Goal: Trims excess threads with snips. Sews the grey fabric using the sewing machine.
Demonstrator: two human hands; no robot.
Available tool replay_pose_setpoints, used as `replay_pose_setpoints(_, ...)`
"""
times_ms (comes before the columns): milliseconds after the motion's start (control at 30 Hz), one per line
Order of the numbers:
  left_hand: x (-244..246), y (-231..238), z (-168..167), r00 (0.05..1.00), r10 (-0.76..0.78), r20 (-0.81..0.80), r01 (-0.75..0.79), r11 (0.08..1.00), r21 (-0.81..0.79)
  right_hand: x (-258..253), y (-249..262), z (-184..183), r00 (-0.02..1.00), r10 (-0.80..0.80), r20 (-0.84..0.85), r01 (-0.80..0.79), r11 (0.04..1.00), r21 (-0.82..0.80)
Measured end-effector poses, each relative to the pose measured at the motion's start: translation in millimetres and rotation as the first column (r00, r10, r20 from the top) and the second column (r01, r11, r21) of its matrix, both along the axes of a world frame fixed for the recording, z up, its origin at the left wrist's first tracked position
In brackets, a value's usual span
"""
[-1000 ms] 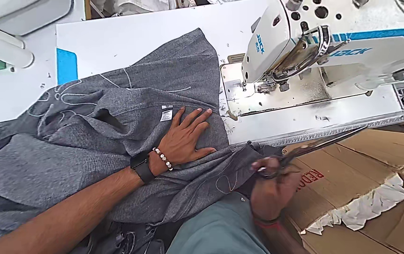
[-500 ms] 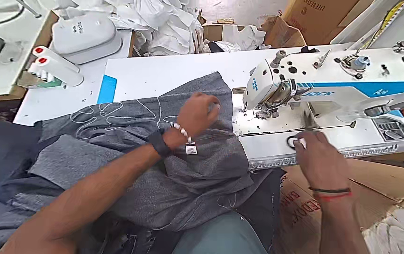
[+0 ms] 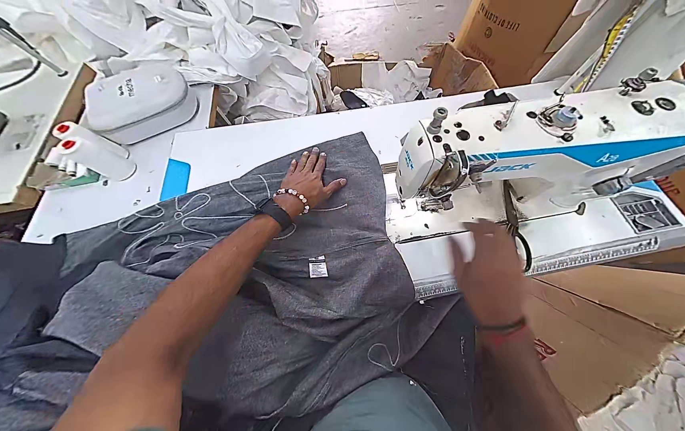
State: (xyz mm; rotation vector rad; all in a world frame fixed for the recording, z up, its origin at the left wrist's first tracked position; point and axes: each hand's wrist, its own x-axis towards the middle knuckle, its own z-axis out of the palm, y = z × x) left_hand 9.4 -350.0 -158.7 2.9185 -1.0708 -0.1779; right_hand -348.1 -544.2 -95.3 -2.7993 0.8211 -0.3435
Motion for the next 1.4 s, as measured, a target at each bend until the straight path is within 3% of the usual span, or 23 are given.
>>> replay_pose_setpoints(67, 14, -2, 2, 0.999, -0.040, -0.003, 0.040, 0.999, 0.009, 12, 66, -13, 0.916, 0.385, 0.108, -0.393, 0.918, 0.056)
replay_pose_setpoints(133, 22, 4, 8, 0.997, -0.072, -0.015, 0.072, 0.997, 0.037, 10, 115, -56, 0.762, 0.646, 0.051, -0.648, 0.761, 0.042)
replay_pose_setpoints(233, 10, 31, 11, 0.984, -0.176, 0.030, 0.177, 0.984, -0.001, -25, 119, -113, 0.571, 0.783, 0.246, -0.760, 0.618, -0.202)
replay_pose_setpoints(300, -34, 60, 4, 0.968, -0.238, 0.085, 0.241, 0.970, -0.026, -55, 102, -127, 0.509, 0.822, 0.255, -0.814, 0.556, -0.168)
replay_pose_setpoints(367, -96, 86, -3, 0.961, -0.259, 0.096, 0.264, 0.963, -0.044, -67, 100, -146, 0.630, 0.773, 0.072, -0.775, 0.619, 0.126)
replay_pose_setpoints(433, -149, 102, -9, 0.946, -0.305, 0.108, 0.311, 0.950, -0.041, -45, 105, -160, 0.714, 0.664, -0.222, -0.552, 0.729, 0.405)
replay_pose_setpoints(500, -173, 106, -7, 0.931, -0.350, 0.099, 0.355, 0.934, -0.036, -11, 114, -162, 0.625, 0.584, -0.518, -0.244, 0.777, 0.580)
replay_pose_setpoints(567, -175, 98, 4, 0.924, -0.371, 0.090, 0.377, 0.923, -0.069, -1, 123, -166, 0.631, 0.552, -0.545, -0.118, 0.763, 0.636)
replay_pose_setpoints(600, -171, 89, 13, 0.922, -0.376, 0.097, 0.385, 0.917, -0.102, -1, 130, -160, 0.633, 0.566, -0.528, -0.136, 0.753, 0.643)
replay_pose_setpoints(733, -161, 27, 33, 0.925, -0.367, 0.097, 0.378, 0.911, -0.164, 12, 139, -86, 0.510, 0.655, -0.558, -0.194, 0.720, 0.667)
replay_pose_setpoints(800, -161, -2, 25, 0.944, -0.327, 0.032, 0.326, 0.919, -0.223, 7, 124, -46, 0.458, 0.737, -0.497, -0.254, 0.645, 0.721)
replay_pose_setpoints(833, -161, -12, 19, 0.955, -0.298, -0.004, 0.287, 0.922, -0.259, 3, 113, -33, 0.536, 0.728, -0.429, -0.287, 0.634, 0.718)
replay_pose_setpoints(867, -162, -17, 14, 0.963, -0.267, -0.047, 0.242, 0.924, -0.297, -2, 103, -26, 0.690, 0.655, -0.309, -0.315, 0.655, 0.687)
replay_pose_setpoints(900, -162, -19, 9, 0.966, -0.242, -0.091, 0.200, 0.921, -0.334, -6, 94, -25, 0.855, 0.500, -0.135, -0.319, 0.714, 0.623)
replay_pose_setpoints(933, -162, -18, 4, 0.966, -0.231, -0.116, 0.174, 0.913, -0.369, -3, 84, -27, 0.952, 0.304, 0.034, -0.274, 0.794, 0.543)
replay_pose_setpoints(967, -162, -16, -1, 0.965, -0.233, -0.122, 0.166, 0.901, -0.401, 5, 71, -31, 0.979, 0.134, 0.154, -0.192, 0.860, 0.472)
replay_pose_setpoints(1067, -164, -7, -9, 0.964, -0.248, -0.097, 0.178, 0.870, -0.460, 30, 31, -50, 0.958, -0.084, 0.276, -0.043, 0.905, 0.424)
replay_pose_setpoints(1167, -169, -3, -6, 0.956, -0.269, -0.121, 0.175, 0.848, -0.500, 41, 18, -60, 0.945, -0.133, 0.301, -0.053, 0.842, 0.537)
replay_pose_setpoints(1400, -178, -37, 24, 0.891, -0.387, -0.237, 0.190, 0.793, -0.579, 39, 21, -59, 0.893, -0.150, 0.423, -0.128, 0.818, 0.561)
